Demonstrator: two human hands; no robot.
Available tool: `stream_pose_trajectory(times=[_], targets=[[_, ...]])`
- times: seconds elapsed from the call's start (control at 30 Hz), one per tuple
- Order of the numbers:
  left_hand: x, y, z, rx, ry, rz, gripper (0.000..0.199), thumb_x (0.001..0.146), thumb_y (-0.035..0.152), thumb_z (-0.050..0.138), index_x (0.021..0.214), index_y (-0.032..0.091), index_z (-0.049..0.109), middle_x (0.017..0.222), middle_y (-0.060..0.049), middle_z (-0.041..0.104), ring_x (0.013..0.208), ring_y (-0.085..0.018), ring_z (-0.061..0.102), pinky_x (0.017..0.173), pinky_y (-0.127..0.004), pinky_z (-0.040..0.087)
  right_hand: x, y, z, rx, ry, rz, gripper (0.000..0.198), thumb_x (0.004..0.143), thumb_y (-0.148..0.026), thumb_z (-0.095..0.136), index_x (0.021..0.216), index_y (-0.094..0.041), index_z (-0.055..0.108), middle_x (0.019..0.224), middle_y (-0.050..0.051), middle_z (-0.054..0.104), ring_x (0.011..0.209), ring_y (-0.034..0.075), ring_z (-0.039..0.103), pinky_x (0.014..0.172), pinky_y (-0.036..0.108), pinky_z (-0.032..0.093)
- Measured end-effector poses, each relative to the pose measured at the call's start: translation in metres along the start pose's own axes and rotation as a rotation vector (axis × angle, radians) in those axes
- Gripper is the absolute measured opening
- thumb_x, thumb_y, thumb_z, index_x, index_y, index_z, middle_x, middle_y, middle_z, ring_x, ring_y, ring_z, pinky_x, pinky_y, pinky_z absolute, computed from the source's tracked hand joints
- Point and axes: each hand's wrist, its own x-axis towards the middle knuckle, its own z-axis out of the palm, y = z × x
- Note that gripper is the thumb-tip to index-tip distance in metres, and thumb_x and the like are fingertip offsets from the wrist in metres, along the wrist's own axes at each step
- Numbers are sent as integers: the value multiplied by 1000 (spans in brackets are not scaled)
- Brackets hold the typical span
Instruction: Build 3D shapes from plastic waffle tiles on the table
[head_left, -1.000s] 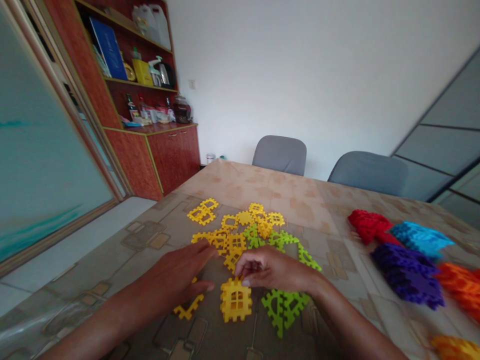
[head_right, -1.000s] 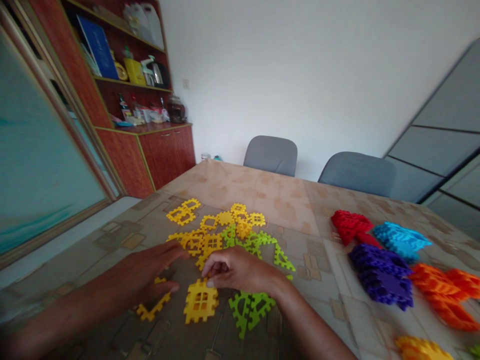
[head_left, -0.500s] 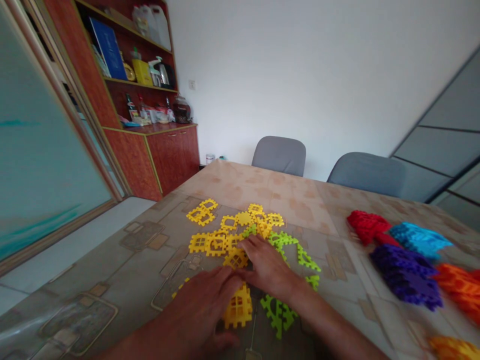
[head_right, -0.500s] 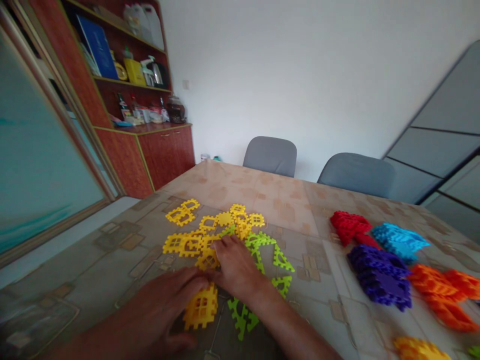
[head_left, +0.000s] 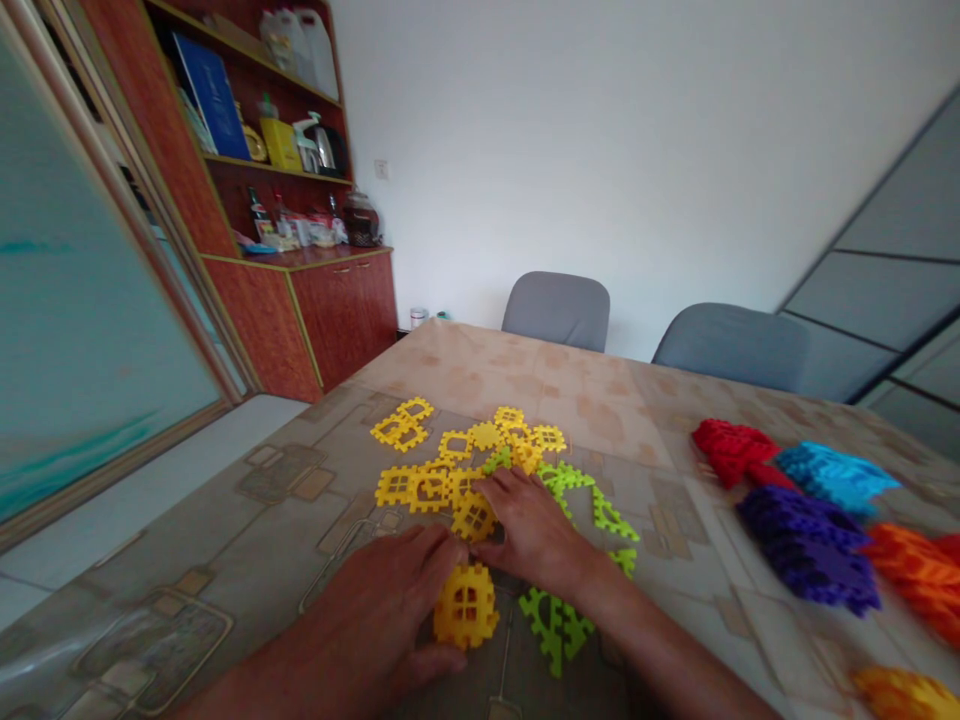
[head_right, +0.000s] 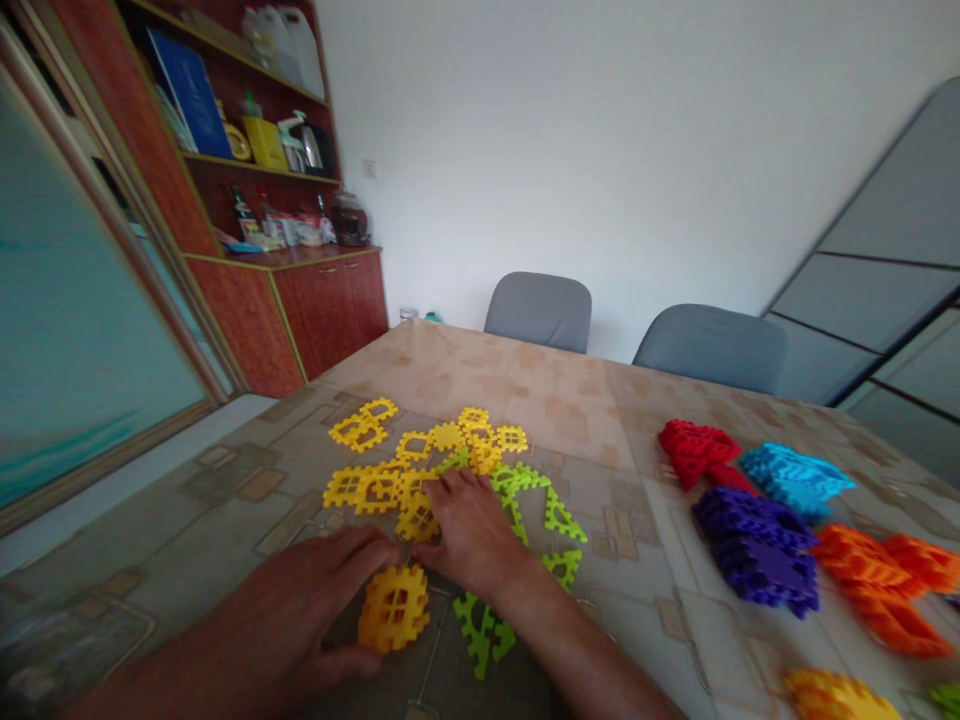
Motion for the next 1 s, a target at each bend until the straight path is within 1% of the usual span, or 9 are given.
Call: stream_pose_trajectory(times=[0.1, 0.2, 0.3, 0.37, 0.53, 0.67, 0.77, 0.9, 1.0], targets=[[-3, -18, -2, 30, 90, 34, 50, 78, 33, 77, 125, 25, 60, 130, -10, 64, 117, -35, 61, 97, -50, 50, 1, 6, -3, 45, 20, -12, 57, 76, -32, 75, 127, -13, 59, 122, 13, 63, 116, 30, 54, 102, 43, 42], [-2, -37, -7, 38, 204, 51, 44, 84, 35, 71, 126, 26, 59, 129, -9, 66, 118, -33, 62, 98, -46, 50, -4, 12, -15, 179, 33, -31, 61, 74, -26, 75, 132, -15, 56, 124, 12, 62, 115, 27, 56, 102, 40, 43], [3, -53, -17, 16, 256, 13, 30, 94, 38, 57, 121, 25, 61, 123, -7, 69, 111, -30, 66, 94, -43, 52, -13, 7, -31, 325, -45, -100, 69, 74, -24, 76, 138, -18, 51, 127, 11, 61, 114, 24, 56, 101, 36, 43], [7, -61, -24, 20, 291, -30, 29, 96, 39, 53, 119, 25, 62, 119, -7, 71, 107, -29, 67, 91, -43, 52, -19, -2, -37, 364, -120, -159, 73, 74, -26, 78, 141, -22, 49, 127, 9, 61, 116, 24, 56, 101, 36, 43], [14, -74, -34, -8, 345, -101, 37, 92, 46, 54, 119, 23, 64, 119, -7, 72, 108, -31, 67, 91, -44, 51, -28, -20, -35, 306, -246, -207, 77, 74, -38, 80, 143, -26, 48, 135, 9, 58, 123, 29, 52, 104, 40, 41], [18, -77, -33, -43, 374, -70, 34, 93, 44, 50, 114, 23, 67, 116, -7, 73, 105, -29, 68, 93, -42, 51, -28, -16, -36, 255, -253, -188, 82, 73, -49, 80, 145, -27, 46, 137, 10, 57, 124, 30, 51, 106, 44, 38], [25, -81, -28, -67, 392, -48, 32, 94, 42, 49, 114, 24, 67, 119, -7, 72, 111, -28, 66, 97, -41, 49, -29, -12, -38, 235, -242, -165, 79, 74, -51, 79, 143, -24, 49, 136, 10, 58, 124, 29, 51, 109, 43, 35], [39, -88, -17, -96, 417, -12, 35, 92, 38, 51, 121, 23, 65, 125, -7, 70, 117, -27, 63, 103, -41, 48, -33, -17, -27, 187, -260, -162, 84, 70, -55, 80, 140, -19, 51, 138, 13, 56, 126, 32, 50, 108, 44, 36], [50, -89, -11, -72, 396, 18, 42, 88, 34, 57, 128, 20, 61, 131, -10, 67, 123, -29, 60, 107, -43, 45, -32, -24, -16, 128, -263, -163, 73, 72, -48, 80, 133, -15, 56, 133, 14, 58, 123, 31, 52, 107, 43, 37]])
